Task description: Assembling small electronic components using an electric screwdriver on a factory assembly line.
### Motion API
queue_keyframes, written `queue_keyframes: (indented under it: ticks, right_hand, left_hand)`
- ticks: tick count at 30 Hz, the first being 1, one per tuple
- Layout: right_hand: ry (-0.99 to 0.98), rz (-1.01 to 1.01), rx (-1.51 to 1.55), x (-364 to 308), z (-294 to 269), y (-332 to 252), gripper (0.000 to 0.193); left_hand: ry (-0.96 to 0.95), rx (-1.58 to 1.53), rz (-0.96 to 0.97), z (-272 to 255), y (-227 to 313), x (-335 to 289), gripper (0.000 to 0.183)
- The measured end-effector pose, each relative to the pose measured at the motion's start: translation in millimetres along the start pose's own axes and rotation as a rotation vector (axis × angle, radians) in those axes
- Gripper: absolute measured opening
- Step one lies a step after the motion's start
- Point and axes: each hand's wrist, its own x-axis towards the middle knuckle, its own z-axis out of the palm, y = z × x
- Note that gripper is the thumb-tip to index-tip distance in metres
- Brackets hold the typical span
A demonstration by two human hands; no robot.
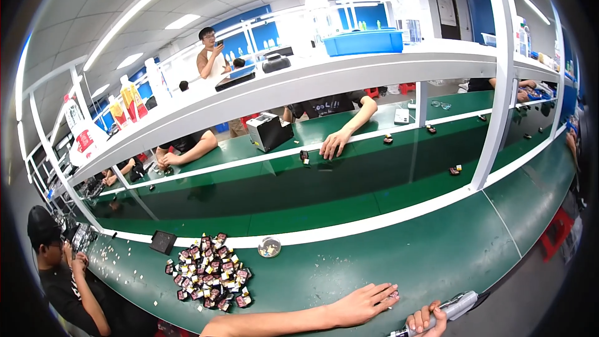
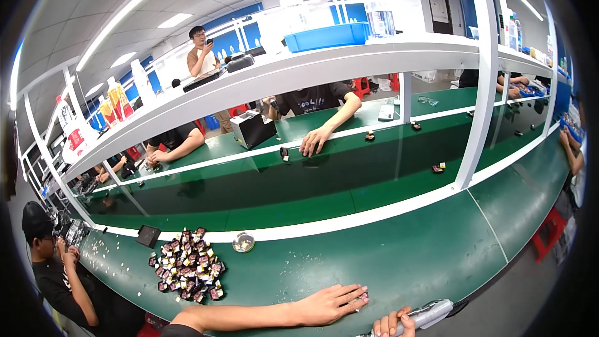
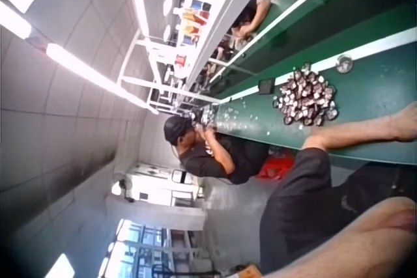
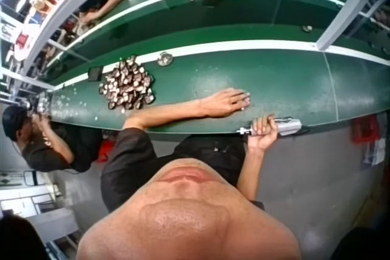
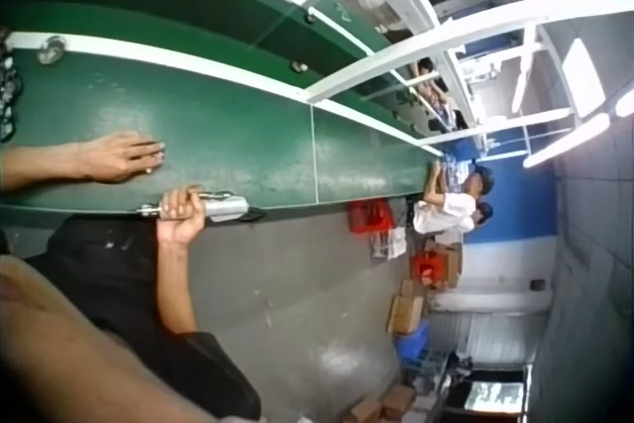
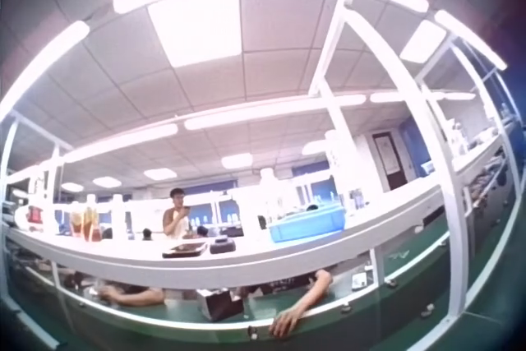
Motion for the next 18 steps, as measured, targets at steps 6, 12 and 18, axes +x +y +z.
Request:
queue_keyframes:
  ticks: [6, 12, 18]
  right_hand:
    - [-0.013, 0.004, 0.026, -6, -4, 4, 0.01]
    - [-0.007, 0.021, 0.018, -14, -10, 7, 0.009]
    - [0.045, 0.044, 0.005, -29, -3, 7, 0.008]
  left_hand:
    - [0.051, -0.179, -0.128, 2, 4, 10, 0.031]
    - [-0.137, -0.128, -0.266, -14, 14, 29, 0.019]
    - [-0.289, 0.002, -0.312, -27, 32, 37, 0.021]
